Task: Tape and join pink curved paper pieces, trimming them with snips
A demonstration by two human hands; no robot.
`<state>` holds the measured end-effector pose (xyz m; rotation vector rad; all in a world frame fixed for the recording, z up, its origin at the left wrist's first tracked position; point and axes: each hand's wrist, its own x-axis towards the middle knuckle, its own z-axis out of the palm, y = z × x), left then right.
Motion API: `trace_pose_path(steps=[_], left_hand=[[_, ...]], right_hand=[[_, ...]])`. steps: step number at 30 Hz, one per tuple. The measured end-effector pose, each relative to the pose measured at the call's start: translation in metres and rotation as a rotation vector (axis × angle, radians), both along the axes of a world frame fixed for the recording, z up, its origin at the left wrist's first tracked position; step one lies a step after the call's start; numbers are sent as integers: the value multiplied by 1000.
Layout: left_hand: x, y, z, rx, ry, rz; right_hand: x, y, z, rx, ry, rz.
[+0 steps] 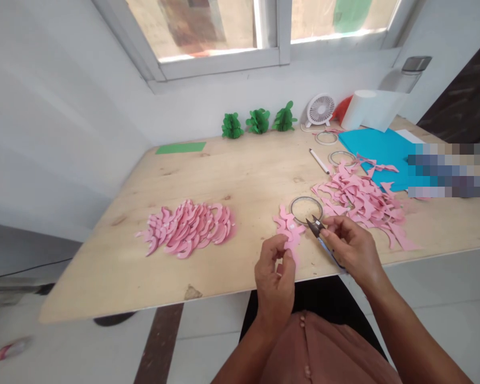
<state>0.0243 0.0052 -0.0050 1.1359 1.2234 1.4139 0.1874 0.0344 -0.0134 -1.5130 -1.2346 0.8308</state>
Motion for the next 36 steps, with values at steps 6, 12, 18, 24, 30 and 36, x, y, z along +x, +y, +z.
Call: trace_pose_path(steps=[6,12,18,24,30,36], left_hand=[[-2,10,2,33,146,-25],[-2,20,14,-131,-160,-169],[2,21,24,-236,-281,-159],[4,22,22,-249,-227,-129],[2,19,21,-189,-127,-148],[1,18,18,-168,-96,-171]], right_hand=[[-23,-19,18,-94,397,-53],[-39,-33,23,-111,516,-24],[-48,-38,14,-92,542,-16],[-44,-39,8,44,182,11],[-39,-35,21,400,-326,64],[-35,-30,22,562,-523,134]])
